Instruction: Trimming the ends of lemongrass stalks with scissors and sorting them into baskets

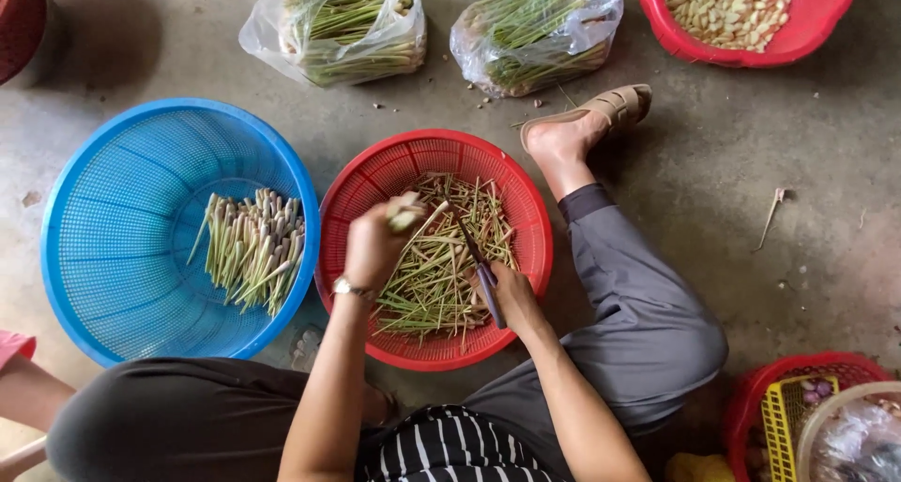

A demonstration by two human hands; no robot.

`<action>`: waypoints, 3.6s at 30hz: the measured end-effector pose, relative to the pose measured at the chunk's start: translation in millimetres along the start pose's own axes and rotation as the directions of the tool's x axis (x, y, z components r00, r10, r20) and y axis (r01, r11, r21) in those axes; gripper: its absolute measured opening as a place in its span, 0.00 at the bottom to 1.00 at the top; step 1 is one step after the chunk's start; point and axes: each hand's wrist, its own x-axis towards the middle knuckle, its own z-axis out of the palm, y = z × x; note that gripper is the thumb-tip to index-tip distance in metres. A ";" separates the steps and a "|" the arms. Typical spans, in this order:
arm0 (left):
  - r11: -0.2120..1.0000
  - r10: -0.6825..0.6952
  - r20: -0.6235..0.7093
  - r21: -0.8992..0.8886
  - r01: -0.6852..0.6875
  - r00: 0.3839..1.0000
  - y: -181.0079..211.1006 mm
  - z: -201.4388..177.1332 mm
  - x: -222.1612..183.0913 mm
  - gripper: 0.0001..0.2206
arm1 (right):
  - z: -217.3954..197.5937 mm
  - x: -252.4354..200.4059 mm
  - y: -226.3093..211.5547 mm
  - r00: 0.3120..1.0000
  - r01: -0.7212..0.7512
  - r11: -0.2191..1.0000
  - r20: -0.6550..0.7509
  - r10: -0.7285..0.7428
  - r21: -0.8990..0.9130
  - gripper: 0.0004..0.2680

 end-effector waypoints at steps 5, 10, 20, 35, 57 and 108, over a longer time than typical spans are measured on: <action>0.988 -0.024 0.221 0.154 -0.011 0.975 -56.5 56.4 16.0 0.12 | -0.7 -3.3 3.2 1.000 0.002 1.000 0.003 -0.002 -0.025 0.18; 0.993 -0.112 0.230 0.047 0.104 0.967 -30.9 33.1 10.7 0.12 | -2.3 -11.0 -3.0 0.999 -0.035 0.999 0.014 0.035 0.016 0.22; 0.892 -0.239 -0.047 -0.405 0.200 0.970 -30.0 5.6 16.5 0.05 | 24.5 -2.1 36.3 0.991 0.033 0.960 0.114 -0.067 0.276 0.24; 0.495 -0.282 -0.067 -0.865 0.085 0.957 -10.7 30.1 -7.8 0.01 | 43.5 -0.9 38.6 0.935 -0.113 0.750 0.325 -0.142 0.652 0.26; 0.904 -0.272 0.160 -0.294 0.309 0.949 -36.0 62.8 25.0 0.13 | -5.6 1.4 4.7 0.999 0.036 0.998 0.021 -0.036 0.044 0.23; 0.731 -0.121 -0.247 -0.678 -0.082 0.961 4.1 27.0 -5.2 0.04 | 31.8 -5.0 11.3 0.977 -0.004 0.729 0.159 -0.143 0.684 0.27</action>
